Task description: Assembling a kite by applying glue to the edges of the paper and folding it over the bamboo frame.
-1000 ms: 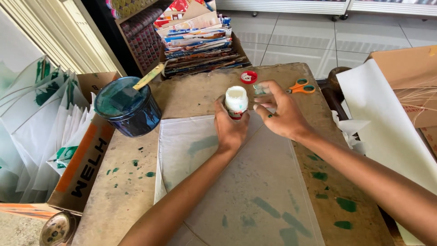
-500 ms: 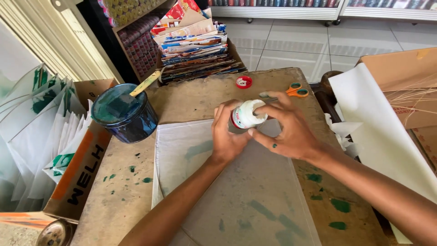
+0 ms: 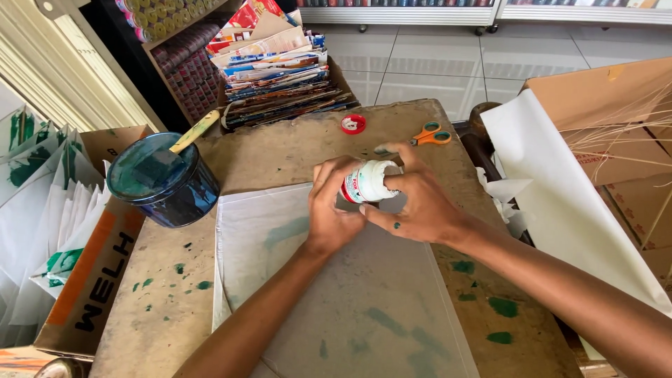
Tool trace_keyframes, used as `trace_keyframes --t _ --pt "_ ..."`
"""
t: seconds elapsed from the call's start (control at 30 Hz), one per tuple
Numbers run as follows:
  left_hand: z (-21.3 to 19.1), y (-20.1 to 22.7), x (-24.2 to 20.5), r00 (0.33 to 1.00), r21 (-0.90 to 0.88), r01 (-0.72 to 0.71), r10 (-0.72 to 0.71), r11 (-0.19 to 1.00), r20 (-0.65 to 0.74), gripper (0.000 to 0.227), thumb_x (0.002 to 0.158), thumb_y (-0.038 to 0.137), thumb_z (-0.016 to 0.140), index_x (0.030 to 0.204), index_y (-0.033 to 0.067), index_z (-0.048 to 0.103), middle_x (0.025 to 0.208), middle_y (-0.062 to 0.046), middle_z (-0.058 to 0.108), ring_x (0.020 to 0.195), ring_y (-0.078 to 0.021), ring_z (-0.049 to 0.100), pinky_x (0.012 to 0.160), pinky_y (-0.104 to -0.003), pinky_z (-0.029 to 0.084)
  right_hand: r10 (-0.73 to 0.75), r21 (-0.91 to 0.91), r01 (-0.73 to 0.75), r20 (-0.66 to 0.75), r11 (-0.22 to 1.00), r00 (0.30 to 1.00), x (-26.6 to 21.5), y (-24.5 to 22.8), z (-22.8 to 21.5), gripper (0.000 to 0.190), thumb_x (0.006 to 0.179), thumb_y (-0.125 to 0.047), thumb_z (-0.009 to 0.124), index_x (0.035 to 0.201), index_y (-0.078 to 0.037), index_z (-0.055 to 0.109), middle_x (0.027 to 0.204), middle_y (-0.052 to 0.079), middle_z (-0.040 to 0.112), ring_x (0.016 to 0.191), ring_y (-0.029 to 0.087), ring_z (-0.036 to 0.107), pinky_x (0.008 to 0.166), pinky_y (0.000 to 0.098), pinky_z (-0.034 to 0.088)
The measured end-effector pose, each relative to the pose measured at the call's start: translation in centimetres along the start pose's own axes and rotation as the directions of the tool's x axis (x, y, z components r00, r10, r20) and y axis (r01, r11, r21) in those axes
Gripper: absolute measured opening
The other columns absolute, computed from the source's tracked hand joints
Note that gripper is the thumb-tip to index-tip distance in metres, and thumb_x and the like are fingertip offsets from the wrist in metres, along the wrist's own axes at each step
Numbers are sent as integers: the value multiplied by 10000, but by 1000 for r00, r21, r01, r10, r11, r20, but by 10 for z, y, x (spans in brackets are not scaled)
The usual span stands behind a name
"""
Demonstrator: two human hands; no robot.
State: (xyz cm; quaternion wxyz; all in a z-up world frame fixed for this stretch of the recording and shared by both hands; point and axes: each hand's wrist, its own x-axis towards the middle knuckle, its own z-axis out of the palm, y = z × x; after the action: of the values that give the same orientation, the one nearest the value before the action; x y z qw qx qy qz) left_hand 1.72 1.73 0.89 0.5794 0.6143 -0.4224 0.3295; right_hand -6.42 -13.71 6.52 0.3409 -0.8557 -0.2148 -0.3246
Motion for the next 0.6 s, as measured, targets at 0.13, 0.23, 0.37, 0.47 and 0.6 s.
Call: trace_keyframes --t 0.13,0.23,0.37,0.47,0.6 --pt "0 0 1 1000 0 -6 6 1000 -4 578 597 -2 762 1165 91 704 1139 -61 681 1032 -254 614 914 -374 486 16 9 -16 15 1000 1000 5 -6 -3 331 712 -210 863 687 42 651 1301 236 538 923 437 700 840 495 558" --pt "-1 4 3 1000 -7 4 -4 1000 5 542 635 16 798 1162 91 696 1137 -67 685 1029 -263 618 910 -382 481 28 -9 -28 22 1000 999 3 -3 -6 279 696 -189 856 680 10 660 1314 228 535 964 422 721 833 463 574" --pt "-4 10 6 998 -28 55 -55 998 -7 560 639 49 843 1175 77 682 1105 -90 676 1009 -274 629 902 -421 486 114 41 -116 37 992 993 7 -11 -18 300 676 -146 878 886 -3 719 1279 243 533 952 402 711 812 444 582" --pt "-7 9 6 993 -32 114 -114 993 -17 566 648 56 850 1180 63 657 1082 -113 669 999 -312 644 887 -443 493 233 201 -237 45 950 971 4 -1 -20 390 671 -59 853 1039 -13 731 1203 214 506 1044 376 664 863 449 568" --pt "-4 8 4 913 -11 400 -400 916 -79 586 622 62 852 1168 40 640 1044 -168 670 1029 -337 665 902 -480 498 421 420 -401 49 814 906 5 10 -25 482 658 111 775 1120 -12 709 1136 96 523 1124 246 608 902 390 536"
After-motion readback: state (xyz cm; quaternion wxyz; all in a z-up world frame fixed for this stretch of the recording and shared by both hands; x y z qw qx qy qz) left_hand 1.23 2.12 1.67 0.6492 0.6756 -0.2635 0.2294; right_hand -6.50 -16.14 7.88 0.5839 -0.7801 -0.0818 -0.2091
